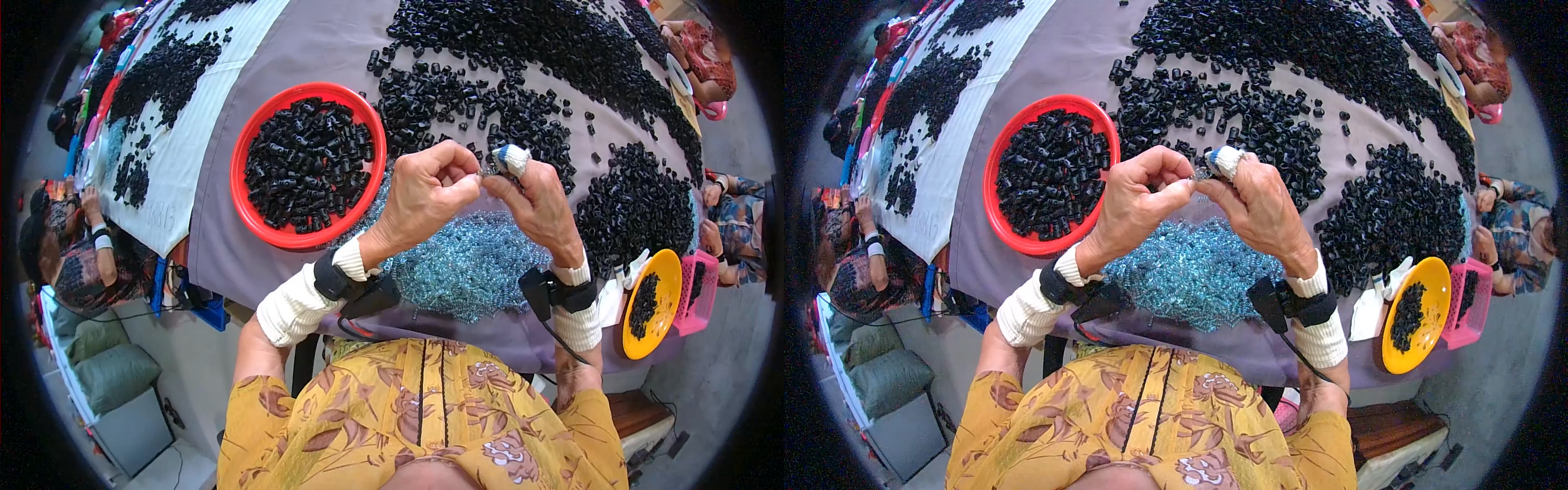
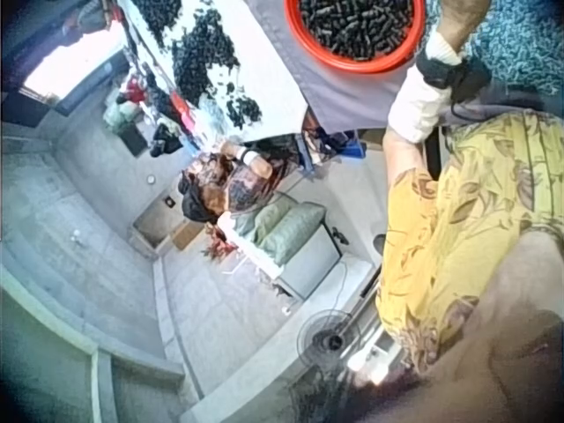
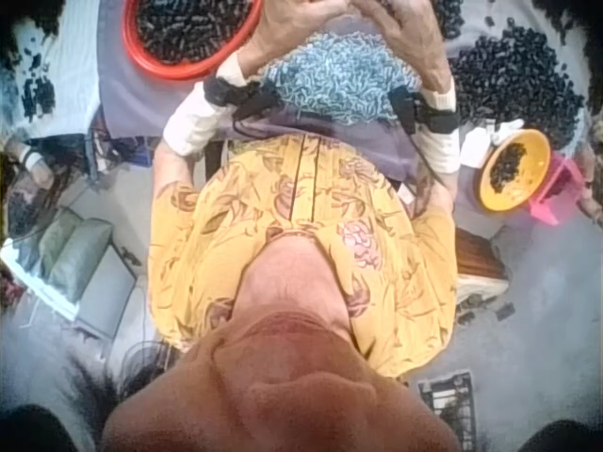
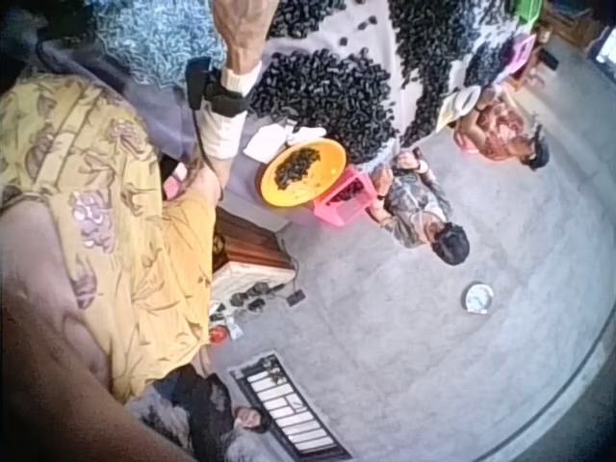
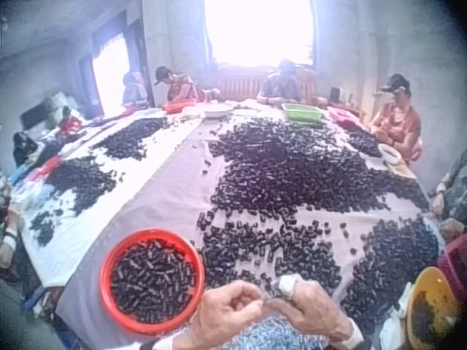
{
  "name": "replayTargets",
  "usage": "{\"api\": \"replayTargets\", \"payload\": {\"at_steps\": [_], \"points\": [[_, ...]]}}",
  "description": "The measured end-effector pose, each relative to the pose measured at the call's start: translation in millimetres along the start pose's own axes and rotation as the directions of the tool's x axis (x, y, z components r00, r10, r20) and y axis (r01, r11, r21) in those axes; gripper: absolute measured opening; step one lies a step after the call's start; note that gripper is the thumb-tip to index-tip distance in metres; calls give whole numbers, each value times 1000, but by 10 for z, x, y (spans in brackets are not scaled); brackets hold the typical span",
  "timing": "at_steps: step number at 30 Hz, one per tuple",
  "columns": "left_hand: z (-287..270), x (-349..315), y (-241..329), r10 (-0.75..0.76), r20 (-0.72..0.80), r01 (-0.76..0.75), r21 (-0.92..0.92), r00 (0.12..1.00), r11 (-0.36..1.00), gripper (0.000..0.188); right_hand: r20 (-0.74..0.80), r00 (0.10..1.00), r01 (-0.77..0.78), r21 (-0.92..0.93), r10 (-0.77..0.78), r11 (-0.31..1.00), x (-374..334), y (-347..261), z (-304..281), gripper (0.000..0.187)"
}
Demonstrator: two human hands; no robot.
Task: Manually assembling or sorting small black shoe components in a workshop setting using a cylindrical tool.
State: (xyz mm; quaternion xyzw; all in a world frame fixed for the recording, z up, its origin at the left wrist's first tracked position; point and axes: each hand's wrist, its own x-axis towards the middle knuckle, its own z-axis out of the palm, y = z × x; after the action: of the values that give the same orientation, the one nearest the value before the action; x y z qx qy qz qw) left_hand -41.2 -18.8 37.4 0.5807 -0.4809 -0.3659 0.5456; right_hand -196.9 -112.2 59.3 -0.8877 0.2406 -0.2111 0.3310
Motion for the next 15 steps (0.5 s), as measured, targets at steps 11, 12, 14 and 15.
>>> {"api": "replayTargets", "payload": {"at_steps": [11, 12, 14, 15], "points": [[8, 12, -19, 230, -64, -212, 214, 971, 954, 10, -76, 995, 68, 38, -65, 997, 0, 83, 47, 20], [15, 13, -18, 259, -79, -233, 243, 963, 942, 10, -76, 995, 69, 39, -66, 997, -11, 88, 29, 20], [37, 14, -24, 286, -95, -252, 272, 954, 929, 10, 3, 988, -152, 163, 154, 975, -40, 80, -11, 22], [51, 16, -30, 332, -102, -293, 281, 938, 914, 10, 4, 988, -152, 163, 154, 975, -21, 59, -11, 22]]}}
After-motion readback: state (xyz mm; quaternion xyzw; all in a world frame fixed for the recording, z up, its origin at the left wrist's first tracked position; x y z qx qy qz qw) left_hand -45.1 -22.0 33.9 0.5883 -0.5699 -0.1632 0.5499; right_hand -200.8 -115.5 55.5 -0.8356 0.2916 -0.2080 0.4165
